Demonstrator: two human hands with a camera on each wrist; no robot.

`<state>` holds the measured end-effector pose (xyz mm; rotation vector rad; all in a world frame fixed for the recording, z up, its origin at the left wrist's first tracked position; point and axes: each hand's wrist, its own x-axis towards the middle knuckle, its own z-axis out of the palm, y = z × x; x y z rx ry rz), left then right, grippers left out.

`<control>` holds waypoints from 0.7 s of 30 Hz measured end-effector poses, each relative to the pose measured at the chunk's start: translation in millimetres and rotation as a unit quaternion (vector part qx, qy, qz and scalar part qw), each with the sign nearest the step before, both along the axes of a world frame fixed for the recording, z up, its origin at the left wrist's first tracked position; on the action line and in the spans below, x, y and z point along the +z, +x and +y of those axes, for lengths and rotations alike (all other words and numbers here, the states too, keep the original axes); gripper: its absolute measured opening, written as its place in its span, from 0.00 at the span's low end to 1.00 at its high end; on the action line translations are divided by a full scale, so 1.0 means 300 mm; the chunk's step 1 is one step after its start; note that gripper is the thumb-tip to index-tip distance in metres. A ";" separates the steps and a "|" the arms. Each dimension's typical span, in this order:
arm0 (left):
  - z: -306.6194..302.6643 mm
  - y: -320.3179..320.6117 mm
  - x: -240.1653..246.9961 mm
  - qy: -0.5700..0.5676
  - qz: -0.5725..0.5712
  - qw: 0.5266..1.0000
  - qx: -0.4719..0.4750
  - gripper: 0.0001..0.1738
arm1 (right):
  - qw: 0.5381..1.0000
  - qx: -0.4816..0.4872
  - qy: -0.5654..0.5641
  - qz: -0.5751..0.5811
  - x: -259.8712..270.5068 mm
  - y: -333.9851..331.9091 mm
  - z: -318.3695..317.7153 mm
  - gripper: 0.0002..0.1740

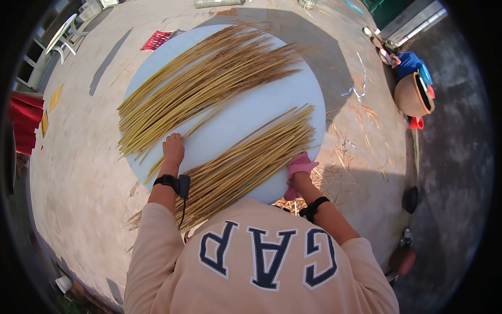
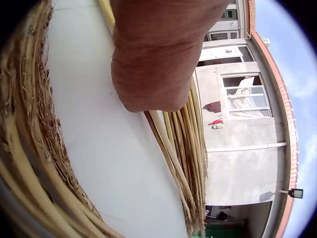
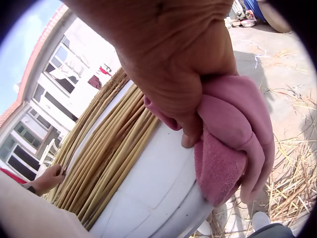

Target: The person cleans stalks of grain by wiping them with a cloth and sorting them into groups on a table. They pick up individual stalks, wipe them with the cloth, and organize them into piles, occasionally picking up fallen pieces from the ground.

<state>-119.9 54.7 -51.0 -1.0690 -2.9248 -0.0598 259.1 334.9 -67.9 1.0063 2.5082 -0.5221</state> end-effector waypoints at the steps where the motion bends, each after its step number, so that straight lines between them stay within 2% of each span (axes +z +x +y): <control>1: 0.003 -0.012 0.000 0.000 0.001 1.000 -0.005 0.07 | 1.000 -0.002 0.000 0.003 -0.002 0.000 -0.001 0.32; 3: 0.003 -0.051 0.008 0.132 -0.139 0.981 0.021 0.07 | 1.000 -0.009 0.001 0.008 -0.006 -0.005 0.000 0.33; 7: -0.002 -0.071 0.185 0.155 -0.174 0.971 -0.061 0.08 | 1.000 -0.020 0.000 0.021 -0.016 -0.002 0.000 0.33; 9: 0.003 -0.058 0.262 0.169 -0.344 0.923 -0.045 0.10 | 0.999 -0.022 -0.004 0.026 -0.026 0.006 -0.002 0.34; 10: 0.001 -0.051 0.246 0.168 -0.342 0.923 -0.048 0.10 | 0.999 -0.023 -0.007 0.027 -0.033 0.007 -0.003 0.34; 12: -0.010 -0.037 0.195 0.124 -0.163 0.971 -0.123 0.11 | 0.999 -0.023 -0.017 0.035 -0.045 0.016 -0.005 0.34; 13: -0.005 -0.021 0.222 0.125 -0.160 0.971 -0.128 0.11 | 0.999 -0.023 -0.024 0.038 -0.050 0.022 -0.006 0.34; 14: 0.004 -0.005 0.249 0.174 -0.285 0.940 -0.076 0.12 | 0.998 -0.024 -0.030 0.044 -0.054 0.032 -0.007 0.34; 15: 0.013 0.013 0.276 0.218 -0.404 0.888 -0.024 0.12 | 0.998 -0.027 -0.032 0.054 -0.056 0.041 -0.006 0.34; 16: 0.027 0.041 0.309 0.244 -0.431 0.869 -0.011 0.12 | 0.997 -0.033 -0.028 0.059 -0.047 0.048 -0.004 0.34; 18: 0.060 0.096 0.379 0.249 -0.445 0.860 -0.019 0.12 | 0.982 -0.087 -0.079 0.145 -0.010 0.057 -0.003 0.33; 19: 0.077 0.122 0.408 0.252 -0.462 0.850 -0.019 0.12 | 0.981 -0.092 -0.074 0.152 0.020 0.073 0.013 0.33; 20: 0.095 0.148 0.429 0.255 -0.460 0.850 -0.042 0.12 | 0.938 -0.183 -0.176 0.235 0.071 0.095 0.028 0.31; 21: 0.115 0.173 0.453 0.253 -0.456 0.852 -0.053 0.12 | 0.869 -0.268 -0.274 0.313 0.118 0.119 0.037 0.28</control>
